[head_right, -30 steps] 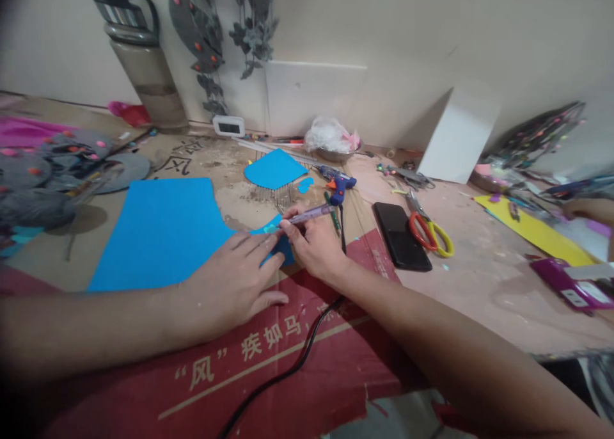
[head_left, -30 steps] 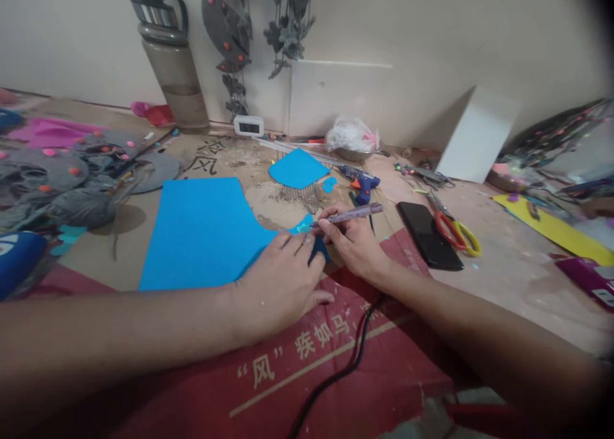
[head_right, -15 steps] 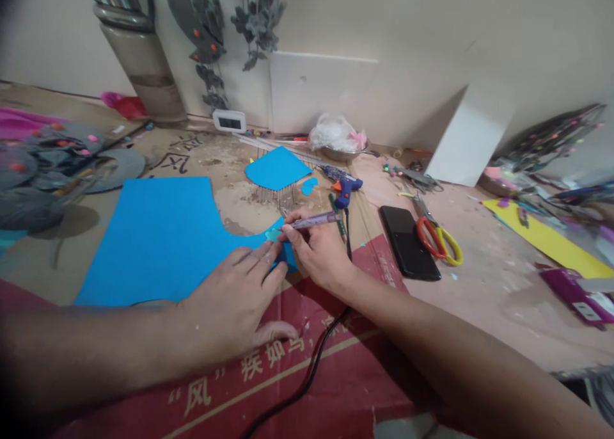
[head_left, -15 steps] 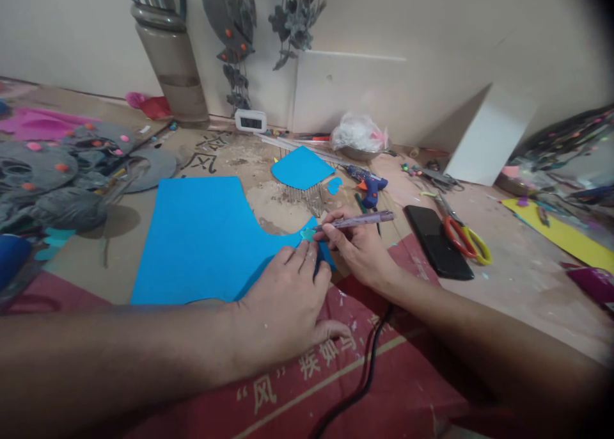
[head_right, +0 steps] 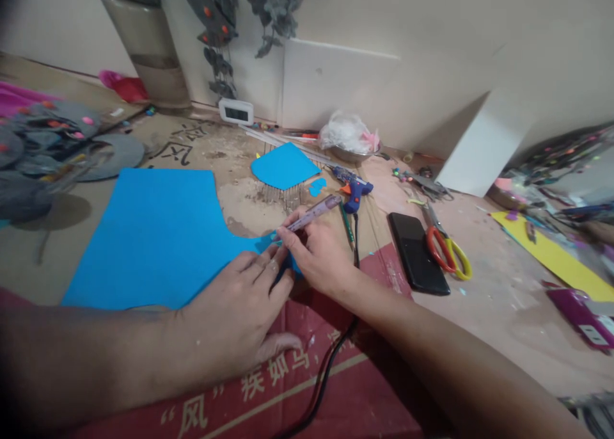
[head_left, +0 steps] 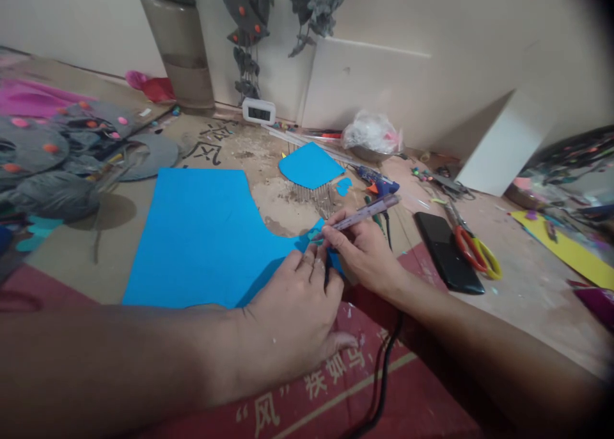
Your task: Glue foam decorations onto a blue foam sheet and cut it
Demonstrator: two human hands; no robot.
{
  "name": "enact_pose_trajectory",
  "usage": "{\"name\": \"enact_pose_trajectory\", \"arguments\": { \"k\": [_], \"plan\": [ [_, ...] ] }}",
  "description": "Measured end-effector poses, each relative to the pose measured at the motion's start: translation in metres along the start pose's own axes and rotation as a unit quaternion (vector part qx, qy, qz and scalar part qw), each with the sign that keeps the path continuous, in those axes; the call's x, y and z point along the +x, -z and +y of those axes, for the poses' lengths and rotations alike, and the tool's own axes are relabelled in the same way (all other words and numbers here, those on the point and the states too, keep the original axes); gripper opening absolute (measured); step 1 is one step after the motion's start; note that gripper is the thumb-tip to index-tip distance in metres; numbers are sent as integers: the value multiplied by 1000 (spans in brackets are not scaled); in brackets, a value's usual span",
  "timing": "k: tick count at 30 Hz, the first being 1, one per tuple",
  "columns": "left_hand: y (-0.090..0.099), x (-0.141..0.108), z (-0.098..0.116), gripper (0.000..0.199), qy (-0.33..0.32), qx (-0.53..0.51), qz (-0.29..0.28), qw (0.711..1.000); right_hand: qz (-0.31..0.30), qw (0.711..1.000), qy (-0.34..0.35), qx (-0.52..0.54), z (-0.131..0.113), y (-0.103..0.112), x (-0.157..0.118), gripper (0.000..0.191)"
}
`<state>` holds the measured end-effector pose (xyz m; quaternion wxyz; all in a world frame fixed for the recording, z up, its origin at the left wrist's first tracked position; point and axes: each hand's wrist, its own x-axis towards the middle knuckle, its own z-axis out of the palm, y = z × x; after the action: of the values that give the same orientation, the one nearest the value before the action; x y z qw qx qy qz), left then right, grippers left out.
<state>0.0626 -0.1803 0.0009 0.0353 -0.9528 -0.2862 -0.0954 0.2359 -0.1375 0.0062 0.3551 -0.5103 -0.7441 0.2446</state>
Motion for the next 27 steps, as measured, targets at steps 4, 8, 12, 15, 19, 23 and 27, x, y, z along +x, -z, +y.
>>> {"name": "enact_pose_trajectory", "arguments": {
  "k": [4,8,12,15,19,23,27],
  "plan": [
    [-1,0,-1,81,-3,5,27,1000,-6,1000,-4,3,0,-1,1,15],
    [0,1,-1,83,-2,2,26,1000,-13,1000,-6,-11,-1,-1,2,15],
    [0,1,0,83,-2,2,28,1000,-12,1000,4,-26,-1,-1,2,15],
    [-1,1,-1,81,-5,2,26,1000,-7,999,12,-35,-1,-1,3,15],
    [-2,1,0,80,-2,3,30,1000,-5,999,14,-41,-1,0,3,15],
    [-2,0,0,78,0,11,32,999,-2,999,9,-40,-1,-2,3,14],
    [-1,0,0,79,-2,12,17,1000,5,999,16,-44,0,-3,3,14]
  ]
}}
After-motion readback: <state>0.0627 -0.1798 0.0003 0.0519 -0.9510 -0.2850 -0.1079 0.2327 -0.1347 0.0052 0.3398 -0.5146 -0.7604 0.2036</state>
